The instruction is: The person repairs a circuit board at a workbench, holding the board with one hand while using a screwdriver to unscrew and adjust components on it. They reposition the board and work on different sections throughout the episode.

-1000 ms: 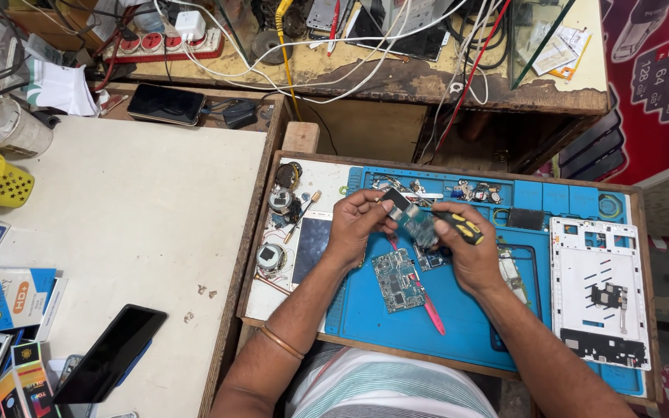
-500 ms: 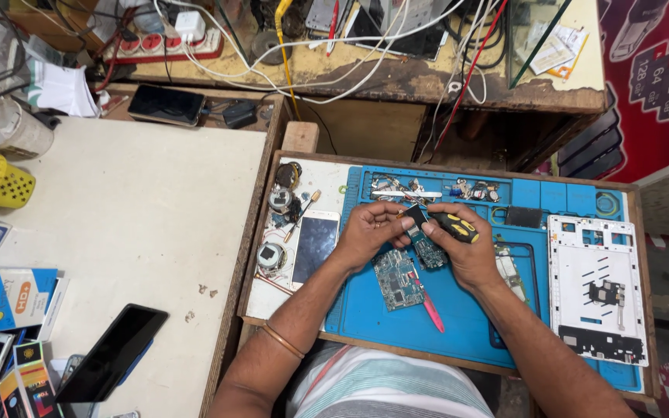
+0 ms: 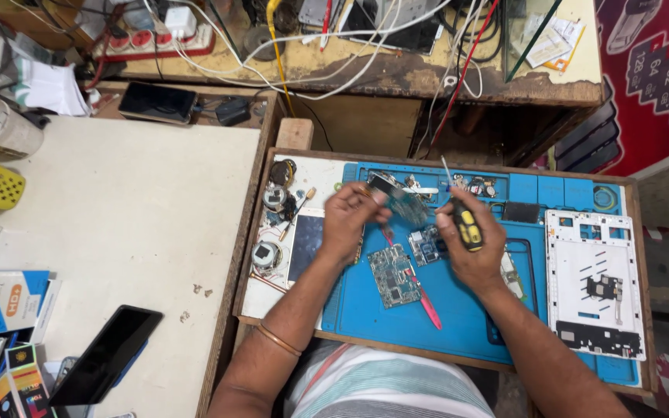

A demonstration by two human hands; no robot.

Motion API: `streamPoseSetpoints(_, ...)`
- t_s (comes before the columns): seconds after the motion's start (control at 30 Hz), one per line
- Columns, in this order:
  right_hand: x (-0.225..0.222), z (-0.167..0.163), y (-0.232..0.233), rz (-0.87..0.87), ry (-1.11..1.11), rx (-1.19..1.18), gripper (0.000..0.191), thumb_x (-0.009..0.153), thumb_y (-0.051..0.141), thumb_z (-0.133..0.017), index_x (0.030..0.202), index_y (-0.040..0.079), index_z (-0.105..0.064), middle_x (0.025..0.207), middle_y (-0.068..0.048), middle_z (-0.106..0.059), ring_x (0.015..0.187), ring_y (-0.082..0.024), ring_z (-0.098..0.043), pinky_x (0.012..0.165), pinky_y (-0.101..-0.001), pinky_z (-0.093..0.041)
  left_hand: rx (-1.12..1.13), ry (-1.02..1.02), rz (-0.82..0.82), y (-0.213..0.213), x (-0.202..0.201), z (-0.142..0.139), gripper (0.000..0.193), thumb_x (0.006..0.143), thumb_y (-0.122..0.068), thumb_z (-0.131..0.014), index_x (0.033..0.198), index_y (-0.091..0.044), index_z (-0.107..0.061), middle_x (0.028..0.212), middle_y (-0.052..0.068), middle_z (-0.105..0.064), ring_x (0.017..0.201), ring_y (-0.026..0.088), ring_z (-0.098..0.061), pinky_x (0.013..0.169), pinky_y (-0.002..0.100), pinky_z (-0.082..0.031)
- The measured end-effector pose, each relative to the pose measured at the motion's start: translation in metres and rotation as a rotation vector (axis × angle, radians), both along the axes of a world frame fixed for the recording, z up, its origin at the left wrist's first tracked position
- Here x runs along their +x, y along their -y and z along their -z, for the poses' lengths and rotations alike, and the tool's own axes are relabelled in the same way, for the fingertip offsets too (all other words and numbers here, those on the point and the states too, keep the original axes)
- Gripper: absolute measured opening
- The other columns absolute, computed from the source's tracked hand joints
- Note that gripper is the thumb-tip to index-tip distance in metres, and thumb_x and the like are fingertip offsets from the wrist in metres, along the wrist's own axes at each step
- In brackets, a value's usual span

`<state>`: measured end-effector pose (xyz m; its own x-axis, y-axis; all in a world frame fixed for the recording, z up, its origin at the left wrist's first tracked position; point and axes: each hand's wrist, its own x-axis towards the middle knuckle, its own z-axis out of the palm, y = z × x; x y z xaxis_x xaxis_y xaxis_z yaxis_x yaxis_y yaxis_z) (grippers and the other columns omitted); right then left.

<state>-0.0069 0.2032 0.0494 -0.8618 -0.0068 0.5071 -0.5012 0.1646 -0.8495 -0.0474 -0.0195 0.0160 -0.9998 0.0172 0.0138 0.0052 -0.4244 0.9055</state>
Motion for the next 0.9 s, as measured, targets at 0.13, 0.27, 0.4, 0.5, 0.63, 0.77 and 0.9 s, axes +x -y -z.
streamPoseSetpoints(0.13,0.006,0.005,-0.004,-0.055,-0.042,-0.005,0.042,0.105,0.024,-0.068,0.139,0.002,-0.057,0.104,-0.008,-0.073,0.096,-0.015,-0.074,0.083,-0.0261,-0.062,0.039,-0.014,-0.136,0.009,-0.001,-0.005,0.02,0.096,-0.011,-0.075,0.107,0.002,-0.064,0.09,0.011,-0.074,0.078,0.018,-0.075,0.07,0.029,-0.063)
streamPoseSetpoints(0.27,0.006,0.004,-0.007,-0.125,-0.157,0.163,0.036,0.097,0.021,-0.072,0.126,0.002,-0.067,0.094,-0.011,-0.073,0.082,-0.018,-0.074,0.071,-0.0273,-0.06,0.044,-0.036,-0.133,0.007,0.002,-0.011,0.023,0.096,-0.011,-0.075,0.112,0.002,-0.064,0.092,0.011,-0.074,0.079,0.018,-0.075,0.071,0.028,-0.063)
streamPoseSetpoints(0.4,0.01,0.0,-0.005,-0.134,-0.22,0.211,0.034,0.093,0.016,-0.077,0.122,0.0,-0.069,0.094,-0.013,-0.072,0.081,-0.017,-0.073,0.067,-0.0247,-0.058,0.043,-0.043,-0.101,0.003,0.006,-0.016,0.024,0.097,-0.01,-0.074,0.114,0.004,-0.064,0.095,0.012,-0.074,0.08,0.018,-0.074,0.072,0.028,-0.063)
streamPoseSetpoints(0.5,0.011,-0.001,-0.002,-0.073,-0.176,0.215,0.034,0.095,0.011,-0.077,0.126,0.001,-0.068,0.1,-0.014,-0.073,0.084,-0.015,-0.073,0.069,-0.0241,-0.059,0.04,-0.047,-0.078,0.002,0.008,-0.016,0.024,0.098,-0.01,-0.074,0.115,0.003,-0.064,0.095,0.012,-0.074,0.081,0.018,-0.074,0.072,0.028,-0.063)
streamPoseSetpoints(0.63,0.011,-0.002,0.001,-0.052,-0.142,0.214,0.037,0.093,0.009,-0.078,0.128,0.002,-0.068,0.103,-0.013,-0.072,0.086,-0.014,-0.072,0.07,-0.0245,-0.058,0.029,-0.053,-0.045,0.0,0.008,-0.014,0.023,0.098,-0.01,-0.073,0.114,0.002,-0.063,0.096,0.012,-0.074,0.081,0.018,-0.075,0.072,0.028,-0.063)
streamPoseSetpoints(0.77,0.008,-0.005,0.005,-0.066,-0.122,0.237,0.039,0.091,0.009,-0.079,0.127,0.002,-0.069,0.102,-0.013,-0.073,0.082,-0.014,-0.071,0.066,-0.0231,-0.058,0.001,-0.055,-0.049,-0.001,0.007,-0.013,0.022,0.097,-0.01,-0.073,0.113,0.002,-0.063,0.096,0.012,-0.074,0.081,0.018,-0.075,0.072,0.028,-0.063)
streamPoseSetpoints(0.9,0.01,-0.007,0.007,-0.09,-0.187,0.29,0.038,0.091,0.01,-0.079,0.127,0.002,-0.069,0.103,-0.013,-0.073,0.085,-0.015,-0.072,0.069,-0.0248,-0.058,0.021,-0.065,-0.08,-0.002,0.004,-0.011,0.022,0.098,-0.011,-0.073,0.112,0.002,-0.063,0.094,0.012,-0.073,0.081,0.018,-0.075,0.07,0.027,-0.062)
